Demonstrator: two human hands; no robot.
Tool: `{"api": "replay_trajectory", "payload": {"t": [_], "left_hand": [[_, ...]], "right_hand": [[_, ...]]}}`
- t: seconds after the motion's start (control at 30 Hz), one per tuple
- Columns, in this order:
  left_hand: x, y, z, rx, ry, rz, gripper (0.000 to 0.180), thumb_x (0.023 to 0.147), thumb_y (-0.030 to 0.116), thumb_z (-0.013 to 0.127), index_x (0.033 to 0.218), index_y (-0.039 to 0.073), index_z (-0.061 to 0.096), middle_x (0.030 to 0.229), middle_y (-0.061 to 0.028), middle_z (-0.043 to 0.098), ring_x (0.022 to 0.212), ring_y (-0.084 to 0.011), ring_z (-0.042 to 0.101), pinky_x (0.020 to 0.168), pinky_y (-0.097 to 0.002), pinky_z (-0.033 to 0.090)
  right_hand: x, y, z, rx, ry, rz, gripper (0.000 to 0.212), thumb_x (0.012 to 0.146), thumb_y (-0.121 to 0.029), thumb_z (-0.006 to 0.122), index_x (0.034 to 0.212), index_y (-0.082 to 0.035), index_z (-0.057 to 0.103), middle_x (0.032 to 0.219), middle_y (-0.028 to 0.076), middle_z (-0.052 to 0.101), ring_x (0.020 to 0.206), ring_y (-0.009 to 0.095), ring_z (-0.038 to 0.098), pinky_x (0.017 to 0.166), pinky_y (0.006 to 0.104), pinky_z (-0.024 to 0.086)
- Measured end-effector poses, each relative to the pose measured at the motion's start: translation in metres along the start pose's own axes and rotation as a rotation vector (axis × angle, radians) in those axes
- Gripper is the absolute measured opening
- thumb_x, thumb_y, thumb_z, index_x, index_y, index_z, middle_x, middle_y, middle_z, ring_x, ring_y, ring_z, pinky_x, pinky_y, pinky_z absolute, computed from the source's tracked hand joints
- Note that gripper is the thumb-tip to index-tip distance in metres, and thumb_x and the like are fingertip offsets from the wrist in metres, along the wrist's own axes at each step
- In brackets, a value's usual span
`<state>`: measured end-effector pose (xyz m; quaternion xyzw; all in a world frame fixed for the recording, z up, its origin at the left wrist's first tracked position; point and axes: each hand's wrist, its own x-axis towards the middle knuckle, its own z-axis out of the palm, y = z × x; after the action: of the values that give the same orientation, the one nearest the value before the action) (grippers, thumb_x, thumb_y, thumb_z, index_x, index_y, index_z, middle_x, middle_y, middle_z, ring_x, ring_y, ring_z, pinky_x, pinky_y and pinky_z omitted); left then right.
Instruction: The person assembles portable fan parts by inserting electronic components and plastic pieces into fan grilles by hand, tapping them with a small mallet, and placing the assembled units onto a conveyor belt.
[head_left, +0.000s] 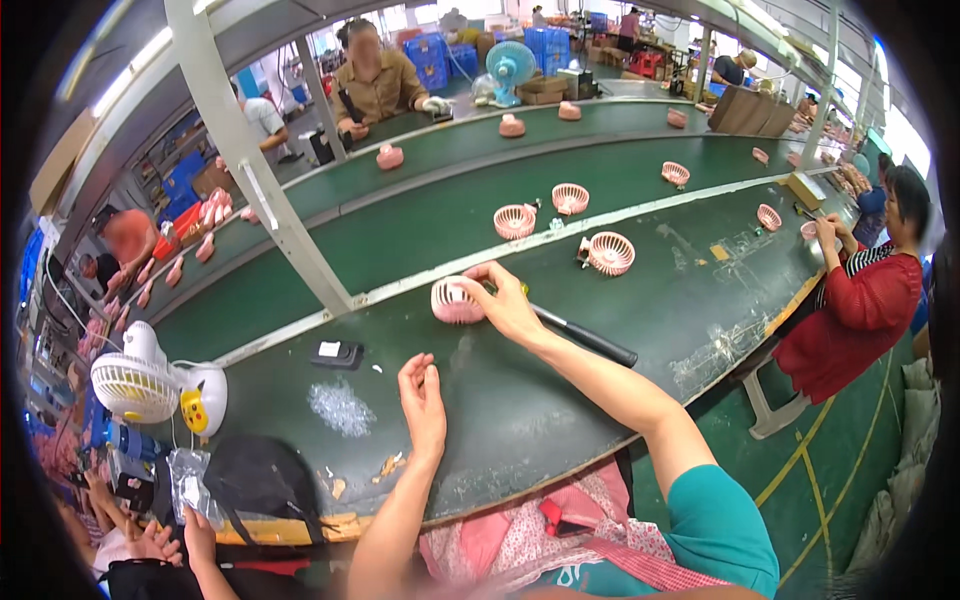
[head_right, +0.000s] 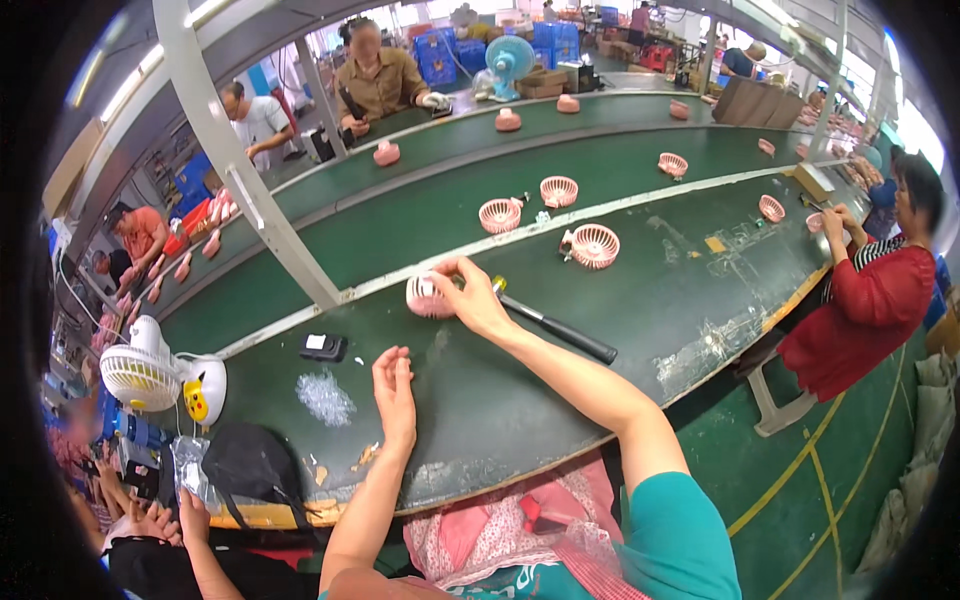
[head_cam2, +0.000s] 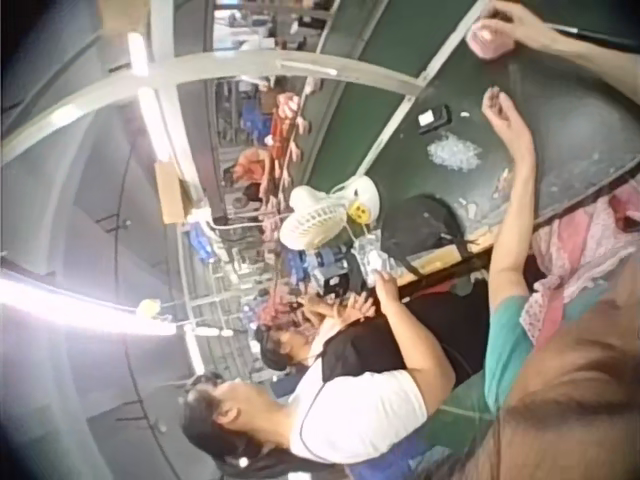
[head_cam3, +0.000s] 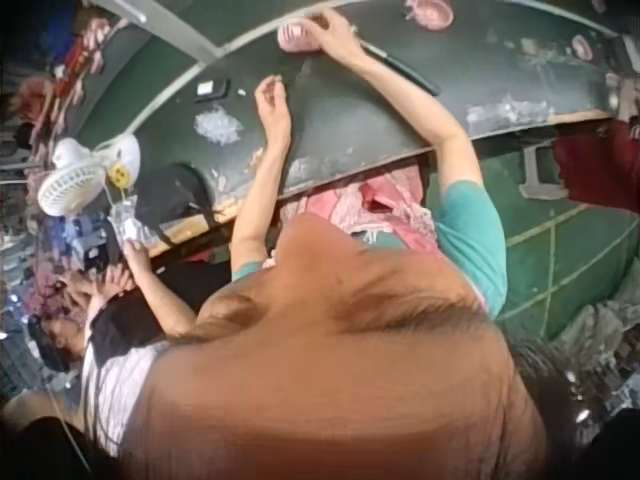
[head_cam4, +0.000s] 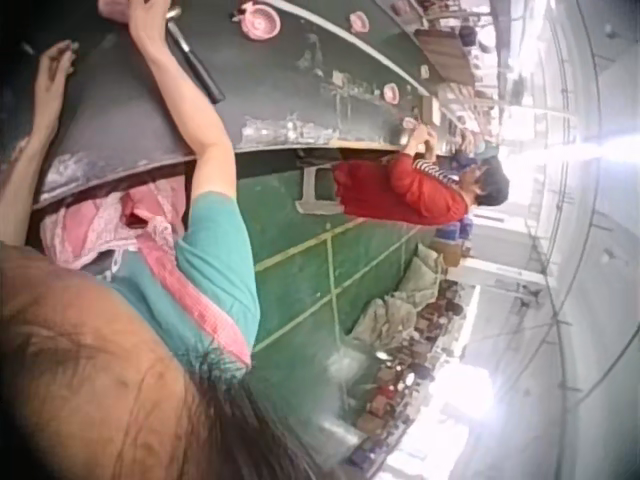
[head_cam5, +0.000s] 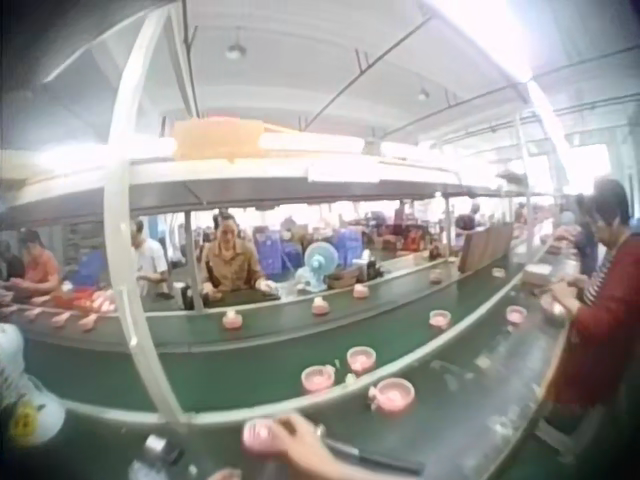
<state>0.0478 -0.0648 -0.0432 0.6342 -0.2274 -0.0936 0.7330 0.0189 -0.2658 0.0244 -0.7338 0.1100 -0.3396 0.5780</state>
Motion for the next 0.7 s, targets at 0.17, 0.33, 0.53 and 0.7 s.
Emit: {"api": "replay_trajectory", "payload": {"t": [0.17, 0.33, 0.53, 0.7], "left_hand": [[-0.001, -0.009, -0.002, 0.108, -0.015, 0.102, 0.026, 0.102, 0.018, 0.057, 0.123, 0.004, 0.055, 0.113, -0.0047, 0.062, 0.098, -0.0123, 0.056, 0.086, -0.0272, 0.046], [-0.005, -0.011, 0.011, 0.164, -0.065, 0.068, 0.026, 0.100, 0.020, 0.059, 0.121, 0.005, 0.057, 0.097, -0.0039, 0.060, 0.085, -0.0120, 0.055, 0.074, -0.0261, 0.048], [-0.002, -0.011, 0.007, 0.171, -0.096, 0.065, 0.028, 0.101, 0.018, 0.057, 0.124, 0.004, 0.053, 0.110, -0.0078, 0.064, 0.093, -0.0140, 0.059, 0.079, -0.0285, 0.051], [-0.003, -0.009, 0.008, 0.206, -0.125, 0.098, 0.039, 0.102, 0.016, 0.054, 0.136, 0.001, 0.043, 0.119, -0.0114, 0.061, 0.098, -0.0171, 0.059, 0.085, -0.0316, 0.052]], "right_hand": [[0.070, 0.064, 0.009, -0.294, -0.072, -0.470, 0.028, 0.092, -0.017, 0.065, 0.115, -0.001, 0.060, 0.120, 0.014, 0.061, 0.111, 0.027, 0.060, 0.095, 0.0385, 0.048], [0.121, 0.148, -0.065, -0.897, 0.200, -0.109, 0.047, 0.086, -0.010, 0.063, 0.128, 0.004, 0.047, 0.128, 0.030, 0.051, 0.118, 0.045, 0.054, 0.096, 0.0510, 0.048], [0.138, 0.173, -0.105, -0.866, 0.352, -0.166, 0.031, 0.084, -0.013, 0.063, 0.111, 0.002, 0.068, 0.106, 0.028, 0.065, 0.100, 0.043, 0.064, 0.089, 0.0491, 0.052], [0.104, 0.127, -0.088, -0.597, 0.226, -0.154, 0.017, 0.086, -0.005, 0.066, 0.101, 0.001, 0.063, 0.095, 0.018, 0.063, 0.089, 0.028, 0.065, 0.080, 0.0364, 0.053]]}}
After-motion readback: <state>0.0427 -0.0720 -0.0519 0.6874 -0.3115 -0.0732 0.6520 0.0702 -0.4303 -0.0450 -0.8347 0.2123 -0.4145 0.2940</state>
